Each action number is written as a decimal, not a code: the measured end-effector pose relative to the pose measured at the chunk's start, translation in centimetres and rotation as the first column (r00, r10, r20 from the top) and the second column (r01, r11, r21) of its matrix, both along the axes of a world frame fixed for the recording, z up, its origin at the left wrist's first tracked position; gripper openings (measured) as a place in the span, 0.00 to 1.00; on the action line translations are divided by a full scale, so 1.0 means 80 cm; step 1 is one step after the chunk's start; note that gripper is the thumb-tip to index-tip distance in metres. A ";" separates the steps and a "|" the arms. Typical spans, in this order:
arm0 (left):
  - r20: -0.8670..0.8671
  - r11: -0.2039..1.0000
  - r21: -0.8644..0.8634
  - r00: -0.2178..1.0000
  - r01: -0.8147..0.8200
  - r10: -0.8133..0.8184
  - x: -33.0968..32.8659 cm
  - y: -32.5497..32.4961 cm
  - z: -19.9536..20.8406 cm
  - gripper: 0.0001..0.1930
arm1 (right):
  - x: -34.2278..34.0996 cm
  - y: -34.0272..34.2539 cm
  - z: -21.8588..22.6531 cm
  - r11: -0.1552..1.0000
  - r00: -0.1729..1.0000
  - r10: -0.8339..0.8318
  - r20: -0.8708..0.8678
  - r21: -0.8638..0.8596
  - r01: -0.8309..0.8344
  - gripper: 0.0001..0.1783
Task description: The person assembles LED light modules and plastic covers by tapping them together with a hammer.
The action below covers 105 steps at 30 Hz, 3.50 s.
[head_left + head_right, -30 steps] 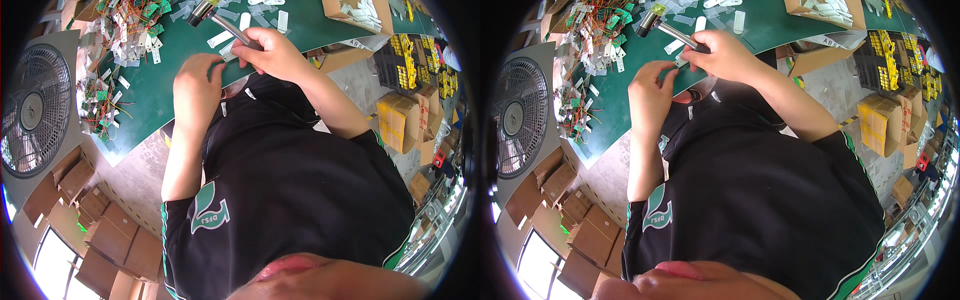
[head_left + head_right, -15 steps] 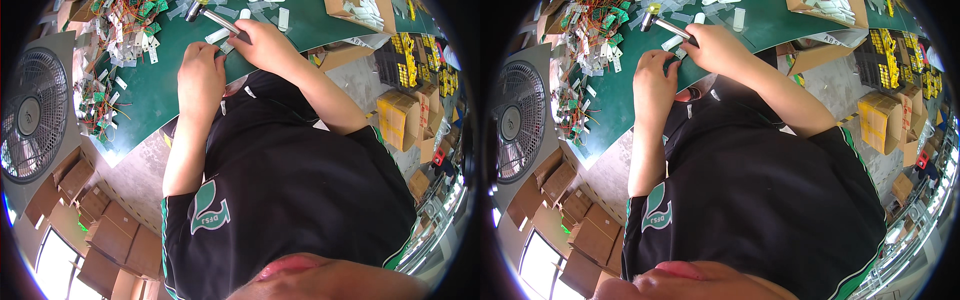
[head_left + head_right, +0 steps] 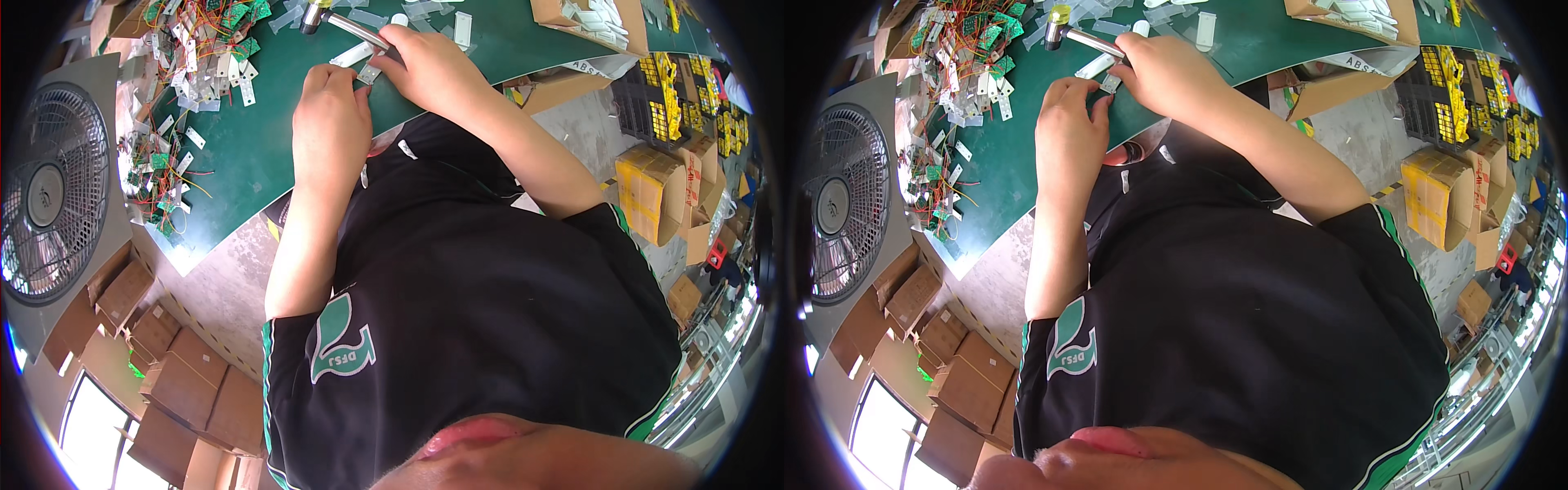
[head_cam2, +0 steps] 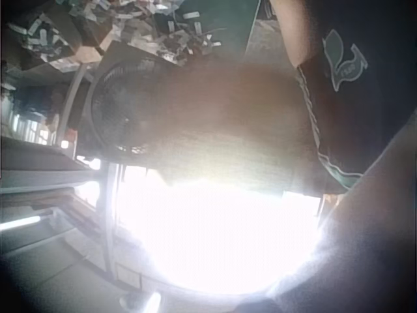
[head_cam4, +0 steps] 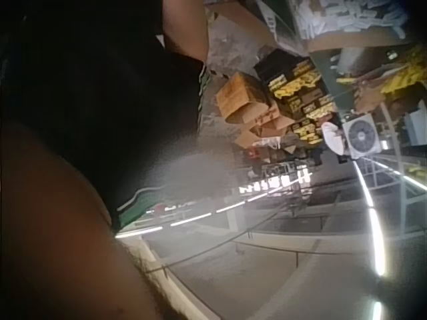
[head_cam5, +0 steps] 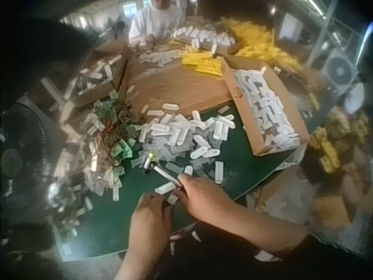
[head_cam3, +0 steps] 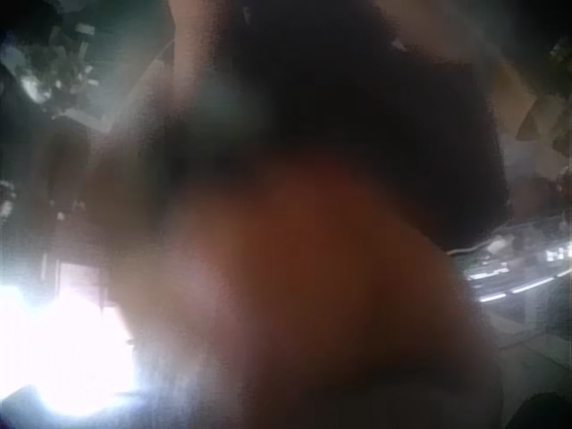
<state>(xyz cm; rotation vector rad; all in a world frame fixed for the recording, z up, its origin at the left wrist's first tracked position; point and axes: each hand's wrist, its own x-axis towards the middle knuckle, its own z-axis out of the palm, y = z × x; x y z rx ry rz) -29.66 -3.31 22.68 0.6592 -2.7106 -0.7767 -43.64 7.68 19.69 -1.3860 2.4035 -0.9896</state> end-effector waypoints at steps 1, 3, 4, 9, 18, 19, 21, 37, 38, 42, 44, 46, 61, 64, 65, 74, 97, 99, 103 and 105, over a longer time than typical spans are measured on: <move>0.003 1.000 -0.013 1.000 0.020 -0.020 0.000 -0.001 -0.001 0.10 | -0.001 -0.002 0.001 1.000 1.000 0.000 0.000 -0.001 0.000 0.14; 0.012 1.000 -0.018 1.000 0.019 -0.019 0.000 0.000 -0.002 0.10 | -0.001 -0.006 0.009 0.999 0.997 -0.034 0.073 0.023 0.033 0.16; 0.019 1.000 -0.023 1.000 0.017 -0.016 0.000 0.000 -0.002 0.10 | -0.001 -0.007 0.006 0.999 0.997 -0.036 0.075 0.024 0.034 0.16; 0.022 0.999 0.006 0.999 -0.041 0.041 0.000 0.003 0.000 0.10 | -0.008 -0.014 0.011 0.992 0.999 0.016 0.044 0.122 -0.021 0.20; -0.027 1.000 -0.002 0.999 -0.021 0.021 0.013 0.000 -0.004 0.11 | -0.009 -0.008 0.024 0.981 0.996 0.035 0.085 0.189 -0.050 0.19; -0.028 1.000 0.013 0.999 -0.022 0.022 0.013 0.000 -0.004 0.11 | -0.011 -0.008 0.022 0.980 0.996 0.037 0.086 0.191 -0.053 0.19; -0.035 1.000 0.017 0.999 -0.012 0.012 0.016 0.000 -0.006 0.12 | -0.018 -0.009 0.016 0.967 0.993 0.067 0.097 0.238 -0.089 0.29; -0.088 0.987 -0.111 0.988 0.117 -0.127 0.021 -0.020 -0.008 0.14 | -0.018 -0.011 0.014 0.945 0.991 0.111 0.080 0.300 -0.130 0.26; -0.089 0.987 -0.110 0.988 0.120 -0.130 0.022 -0.022 -0.010 0.14 | -0.017 -0.010 0.009 0.959 0.992 0.111 0.059 0.255 -0.122 0.27; -0.121 0.967 -0.178 0.971 0.184 -0.207 0.030 -0.032 -0.016 0.14 | -0.017 -0.011 0.007 0.968 0.994 0.109 0.031 0.222 -0.114 0.27; -0.135 0.951 -0.209 0.956 0.228 -0.259 0.036 -0.038 -0.015 0.14 | -0.017 -0.012 0.014 0.963 0.993 0.107 0.057 0.241 -0.118 0.28; -0.077 0.879 -0.287 0.905 0.381 -0.418 0.042 -0.044 -0.013 0.15 | -0.017 -0.010 0.015 0.958 0.991 0.105 0.082 0.259 -0.123 0.28; 0.042 0.799 -0.319 0.850 0.509 -0.525 0.045 -0.058 -0.013 0.17 | -0.029 -0.004 0.008 0.969 0.982 0.112 0.149 0.204 -0.142 0.23; 0.022 0.809 -0.310 0.855 0.499 -0.519 0.047 -0.059 -0.015 0.17 | -0.040 0.011 0.026 0.988 0.876 0.044 0.479 0.109 -0.109 0.17; 0.015 0.814 -0.309 0.858 0.492 -0.513 0.047 -0.058 -0.015 0.17 | -0.042 0.015 0.032 0.996 0.915 0.011 0.403 0.076 -0.045 0.14; 0.000 0.826 -0.306 0.867 0.474 -0.498 0.049 -0.057 -0.018 0.17 | -0.050 0.026 0.049 0.976 0.962 -0.192 0.196 0.145 0.166 0.15; 0.071 0.838 -0.258 0.874 0.481 -0.480 0.051 -0.054 -0.011 0.19 | -0.059 0.040 0.036 0.983 0.991 -0.129 -0.031 0.124 0.132 0.13; 0.047 0.842 -0.266 0.879 0.470 -0.475 0.050 -0.054 -0.014 0.18 | -0.057 0.041 0.038 0.989 0.993 -0.120 0.008 0.083 0.119 0.14; 0.026 0.843 -0.288 0.883 0.455 -0.468 0.052 -0.053 -0.015 0.17 | -0.047 0.037 0.057 0.994 0.893 -0.051 0.447 0.111 0.002 0.14; 0.027 0.844 -0.286 0.884 0.454 -0.466 0.051 -0.053 -0.016 0.17 | -0.042 0.033 0.066 0.988 0.809 -0.074 0.583 0.150 -0.018 0.15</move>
